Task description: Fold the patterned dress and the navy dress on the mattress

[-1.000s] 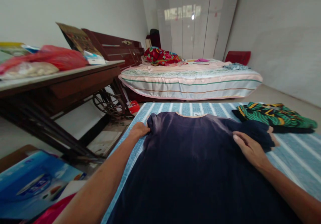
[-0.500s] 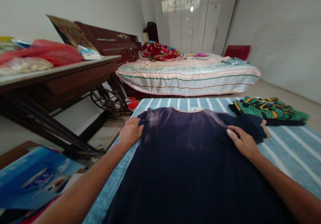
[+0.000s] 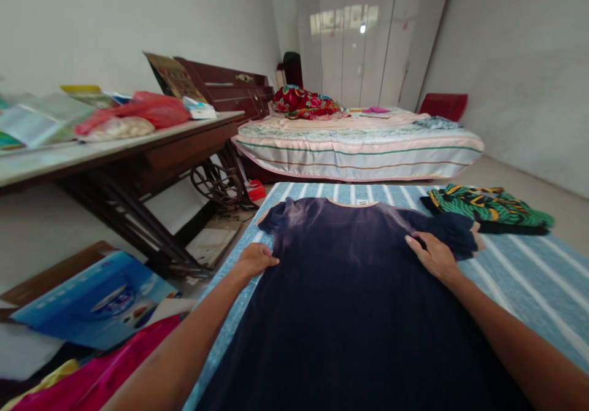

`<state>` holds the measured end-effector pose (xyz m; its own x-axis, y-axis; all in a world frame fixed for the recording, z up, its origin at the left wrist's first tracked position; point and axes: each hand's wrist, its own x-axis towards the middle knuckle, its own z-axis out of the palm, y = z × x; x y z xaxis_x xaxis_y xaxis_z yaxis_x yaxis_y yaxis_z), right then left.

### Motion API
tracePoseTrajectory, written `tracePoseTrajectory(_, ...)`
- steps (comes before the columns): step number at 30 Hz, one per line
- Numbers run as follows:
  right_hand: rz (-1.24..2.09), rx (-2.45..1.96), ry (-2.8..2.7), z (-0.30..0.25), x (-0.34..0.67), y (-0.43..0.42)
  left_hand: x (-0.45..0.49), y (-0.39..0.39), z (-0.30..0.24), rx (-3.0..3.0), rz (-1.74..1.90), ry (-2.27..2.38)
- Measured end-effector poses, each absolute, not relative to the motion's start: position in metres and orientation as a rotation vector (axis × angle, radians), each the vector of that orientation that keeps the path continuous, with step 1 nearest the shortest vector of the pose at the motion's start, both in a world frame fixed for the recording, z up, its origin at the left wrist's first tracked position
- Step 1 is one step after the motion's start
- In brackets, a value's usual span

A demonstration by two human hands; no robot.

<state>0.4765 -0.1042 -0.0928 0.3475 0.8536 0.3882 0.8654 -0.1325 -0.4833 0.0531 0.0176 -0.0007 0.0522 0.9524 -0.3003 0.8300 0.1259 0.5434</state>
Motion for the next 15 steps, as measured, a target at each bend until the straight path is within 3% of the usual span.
tracePoseTrajectory(15,-0.271,-2.053,-1.768,-0.075,0.460,-0.106,0.039,-0.005,0.013,1.474,0.371,1.685)
